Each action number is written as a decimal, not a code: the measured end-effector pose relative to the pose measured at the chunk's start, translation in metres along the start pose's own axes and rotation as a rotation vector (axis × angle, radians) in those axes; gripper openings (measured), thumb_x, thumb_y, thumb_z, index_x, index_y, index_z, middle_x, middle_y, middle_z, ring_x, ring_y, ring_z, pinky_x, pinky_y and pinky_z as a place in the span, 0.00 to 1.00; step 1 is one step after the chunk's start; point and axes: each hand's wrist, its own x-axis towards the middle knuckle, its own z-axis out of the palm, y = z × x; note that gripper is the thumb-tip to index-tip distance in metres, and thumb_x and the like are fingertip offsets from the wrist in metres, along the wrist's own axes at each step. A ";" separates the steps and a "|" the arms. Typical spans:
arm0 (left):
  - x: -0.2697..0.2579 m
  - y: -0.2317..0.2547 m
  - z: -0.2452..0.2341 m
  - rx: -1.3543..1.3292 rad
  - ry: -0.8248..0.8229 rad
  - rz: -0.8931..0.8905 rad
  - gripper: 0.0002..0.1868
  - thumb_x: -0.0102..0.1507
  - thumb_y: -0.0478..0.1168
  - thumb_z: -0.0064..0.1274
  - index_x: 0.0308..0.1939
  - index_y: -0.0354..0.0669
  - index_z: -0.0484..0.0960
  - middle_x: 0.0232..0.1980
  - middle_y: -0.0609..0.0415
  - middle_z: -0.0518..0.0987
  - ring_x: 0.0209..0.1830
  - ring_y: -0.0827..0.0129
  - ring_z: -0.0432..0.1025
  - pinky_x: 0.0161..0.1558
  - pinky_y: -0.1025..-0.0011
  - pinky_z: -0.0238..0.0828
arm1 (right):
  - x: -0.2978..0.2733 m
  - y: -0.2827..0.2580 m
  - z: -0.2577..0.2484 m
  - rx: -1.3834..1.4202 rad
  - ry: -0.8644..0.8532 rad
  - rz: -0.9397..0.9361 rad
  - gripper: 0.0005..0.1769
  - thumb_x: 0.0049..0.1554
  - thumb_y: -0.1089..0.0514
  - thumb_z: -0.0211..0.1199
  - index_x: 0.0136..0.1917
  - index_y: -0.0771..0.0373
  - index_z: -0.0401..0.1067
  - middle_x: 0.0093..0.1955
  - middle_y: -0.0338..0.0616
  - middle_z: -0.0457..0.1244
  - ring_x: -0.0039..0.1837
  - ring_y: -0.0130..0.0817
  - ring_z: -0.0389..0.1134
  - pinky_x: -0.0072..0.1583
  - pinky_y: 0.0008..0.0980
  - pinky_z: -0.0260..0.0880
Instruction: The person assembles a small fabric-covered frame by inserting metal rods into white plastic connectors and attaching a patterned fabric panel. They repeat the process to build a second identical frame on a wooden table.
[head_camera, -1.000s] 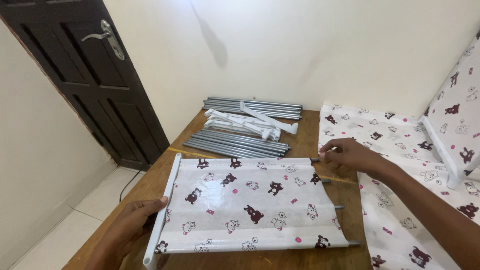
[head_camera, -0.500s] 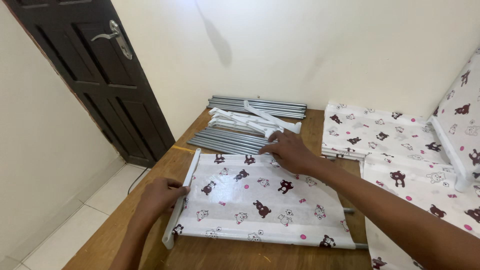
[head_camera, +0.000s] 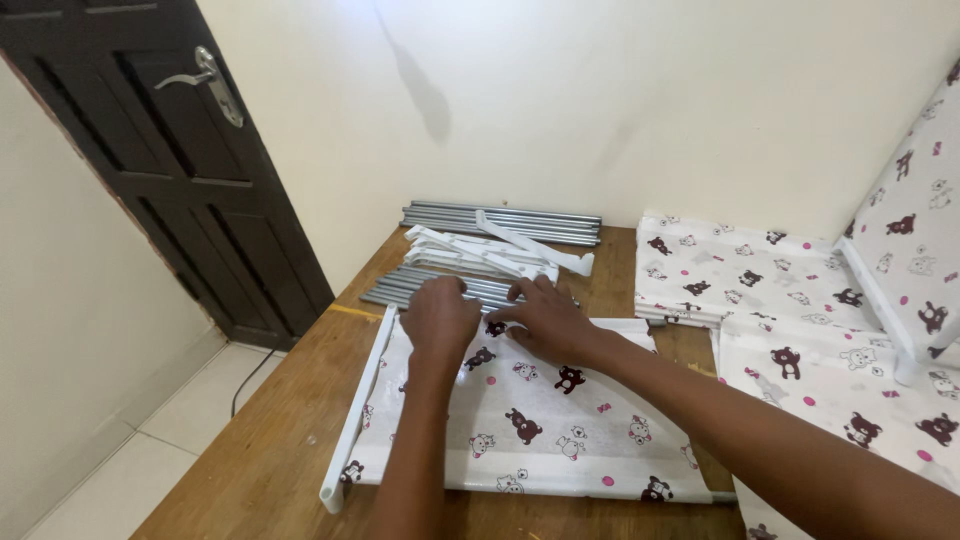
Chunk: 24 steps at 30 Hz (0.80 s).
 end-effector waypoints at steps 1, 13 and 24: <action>0.002 0.006 0.010 -0.017 -0.048 -0.019 0.14 0.57 0.43 0.62 0.47 0.50 0.87 0.49 0.50 0.84 0.53 0.53 0.77 0.52 0.49 0.73 | -0.003 0.004 0.001 -0.008 0.043 -0.047 0.22 0.55 0.55 0.67 0.63 0.39 0.78 0.66 0.48 0.58 0.68 0.47 0.54 0.65 0.51 0.53; 0.027 -0.027 0.078 -0.075 0.060 0.159 0.11 0.55 0.35 0.61 0.42 0.44 0.89 0.39 0.43 0.85 0.42 0.51 0.80 0.49 0.57 0.74 | -0.016 0.042 -0.010 -0.058 0.200 0.130 0.16 0.48 0.55 0.73 0.52 0.48 0.78 0.56 0.38 0.60 0.62 0.39 0.59 0.63 0.45 0.56; 0.022 -0.020 0.071 -0.052 0.043 0.124 0.08 0.53 0.37 0.62 0.36 0.47 0.90 0.35 0.50 0.85 0.41 0.57 0.79 0.52 0.54 0.66 | 0.017 0.084 0.002 0.001 0.287 0.359 0.17 0.47 0.51 0.74 0.51 0.49 0.78 0.56 0.44 0.64 0.64 0.44 0.63 0.63 0.49 0.64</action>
